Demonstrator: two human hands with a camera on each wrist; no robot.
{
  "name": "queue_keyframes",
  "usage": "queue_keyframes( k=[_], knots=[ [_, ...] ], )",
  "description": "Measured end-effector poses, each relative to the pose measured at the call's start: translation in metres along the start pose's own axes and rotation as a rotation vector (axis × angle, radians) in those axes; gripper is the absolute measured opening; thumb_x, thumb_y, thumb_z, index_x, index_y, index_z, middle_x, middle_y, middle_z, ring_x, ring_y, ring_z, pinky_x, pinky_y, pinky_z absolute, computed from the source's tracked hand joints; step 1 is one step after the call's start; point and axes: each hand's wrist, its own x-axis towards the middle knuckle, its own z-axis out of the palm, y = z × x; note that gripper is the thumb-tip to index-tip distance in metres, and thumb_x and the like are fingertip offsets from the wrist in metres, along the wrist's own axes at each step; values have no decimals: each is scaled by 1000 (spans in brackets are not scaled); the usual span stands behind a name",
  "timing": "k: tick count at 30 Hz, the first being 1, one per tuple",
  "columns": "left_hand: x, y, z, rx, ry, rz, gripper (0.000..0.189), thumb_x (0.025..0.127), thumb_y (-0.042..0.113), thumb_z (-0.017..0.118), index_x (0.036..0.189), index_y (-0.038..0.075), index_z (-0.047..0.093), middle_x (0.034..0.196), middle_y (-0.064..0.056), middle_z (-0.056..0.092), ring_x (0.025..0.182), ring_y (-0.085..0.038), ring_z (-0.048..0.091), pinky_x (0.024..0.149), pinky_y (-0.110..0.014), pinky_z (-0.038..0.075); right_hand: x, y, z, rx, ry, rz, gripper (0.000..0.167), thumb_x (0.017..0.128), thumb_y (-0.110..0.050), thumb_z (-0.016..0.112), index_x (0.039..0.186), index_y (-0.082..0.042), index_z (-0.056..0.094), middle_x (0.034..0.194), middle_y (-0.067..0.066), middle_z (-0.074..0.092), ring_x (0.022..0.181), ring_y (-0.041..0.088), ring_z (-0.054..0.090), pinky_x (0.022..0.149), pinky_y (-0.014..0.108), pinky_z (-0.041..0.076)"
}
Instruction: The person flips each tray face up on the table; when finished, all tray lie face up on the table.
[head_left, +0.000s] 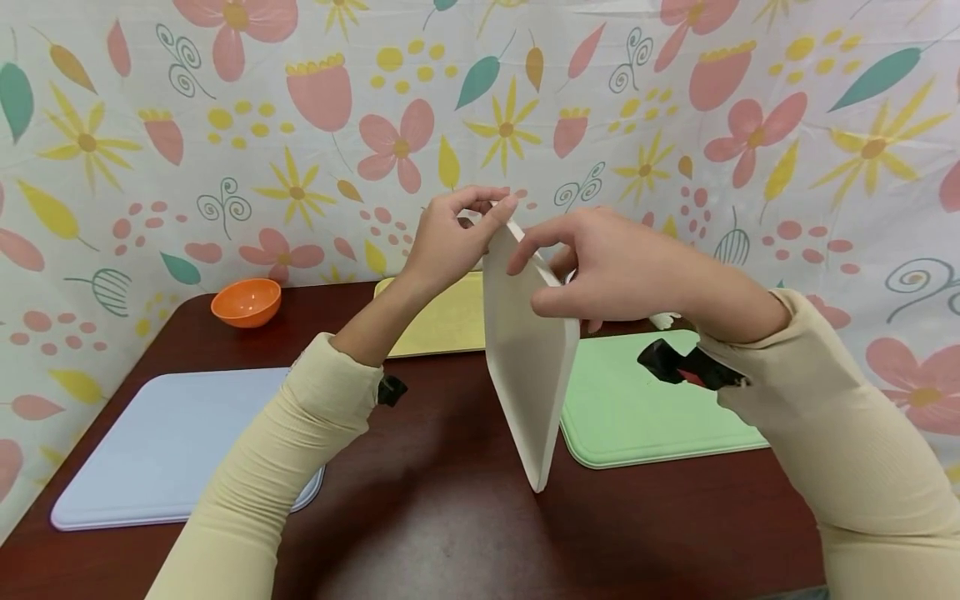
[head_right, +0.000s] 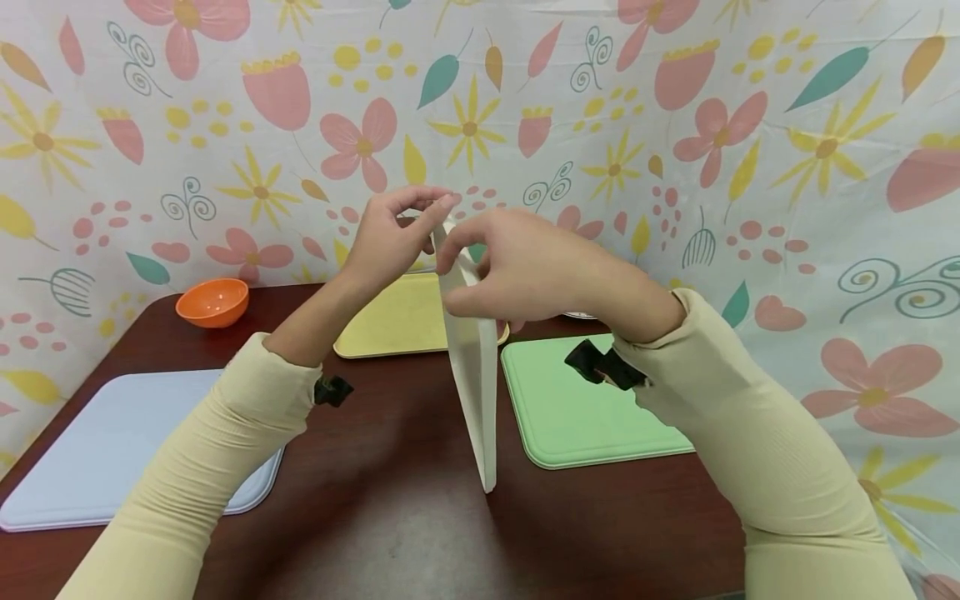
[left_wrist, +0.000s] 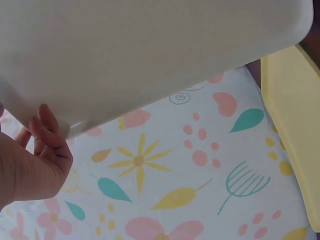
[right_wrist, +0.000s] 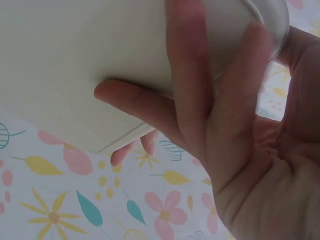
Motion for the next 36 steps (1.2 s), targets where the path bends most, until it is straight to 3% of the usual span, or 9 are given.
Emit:
queue_keyframes(
  k=[4,11,17,19,22,25,30,33,36],
  knots=[
    [0,-4,1,-40,-26,5,32,97,30,65,122,11,71,98,-3,65,61,-27,56,64,-29,51,-1,2,-2,-22,5,-11,36,80,-4,54,112,-14,66,54,5,57,47,22,62,52,33,48],
    [1,-6,5,-46,-70,43,32,98,27,64,126,11,69,98,-3,62,53,-22,52,65,-31,54,-3,7,-7,-82,24,-26,35,77,-3,56,108,-15,67,49,-1,36,42,15,41,48,28,38],
    [-7,-8,5,5,-84,29,40,97,27,65,135,11,62,111,-4,65,55,-22,56,64,-31,54,-5,9,-11,-86,17,1,34,78,-4,59,110,-14,67,50,1,42,44,21,52,50,30,43],
    [-16,-14,3,38,-94,-9,43,97,29,66,136,12,59,114,-5,65,61,-22,58,65,-31,53,-6,10,-12,-66,8,28,35,79,-5,59,112,-13,67,51,3,44,47,23,57,52,32,45],
    [-34,-32,2,115,-105,-86,42,95,31,68,132,12,60,117,-5,67,78,-19,63,71,-33,52,-7,12,-13,-34,5,62,37,80,-5,57,115,-11,66,53,6,48,51,26,61,56,35,49],
    [-59,-61,2,204,-170,-223,40,95,33,68,129,12,62,113,-5,70,94,-22,65,79,-37,52,-7,15,-14,-4,9,82,37,81,-4,56,116,-10,66,55,7,51,52,28,62,58,36,51],
    [-100,-102,5,252,-404,-535,53,95,37,67,137,9,54,123,-14,66,111,-27,63,85,-41,53,-5,20,-15,54,0,107,36,83,-2,55,117,-6,65,57,9,53,52,30,62,59,37,54],
    [-115,-113,5,195,-515,-695,60,94,41,67,141,9,48,124,-14,64,102,-27,66,76,-40,55,-4,22,-16,80,-3,109,36,83,-2,56,118,-5,64,59,9,55,53,30,62,59,38,55],
    [-122,-116,5,140,-569,-778,60,94,40,67,141,8,48,119,-11,66,93,-24,68,70,-38,57,-4,24,-16,101,4,110,36,84,-3,56,119,-4,64,58,7,52,55,30,63,59,38,55]
  ],
)
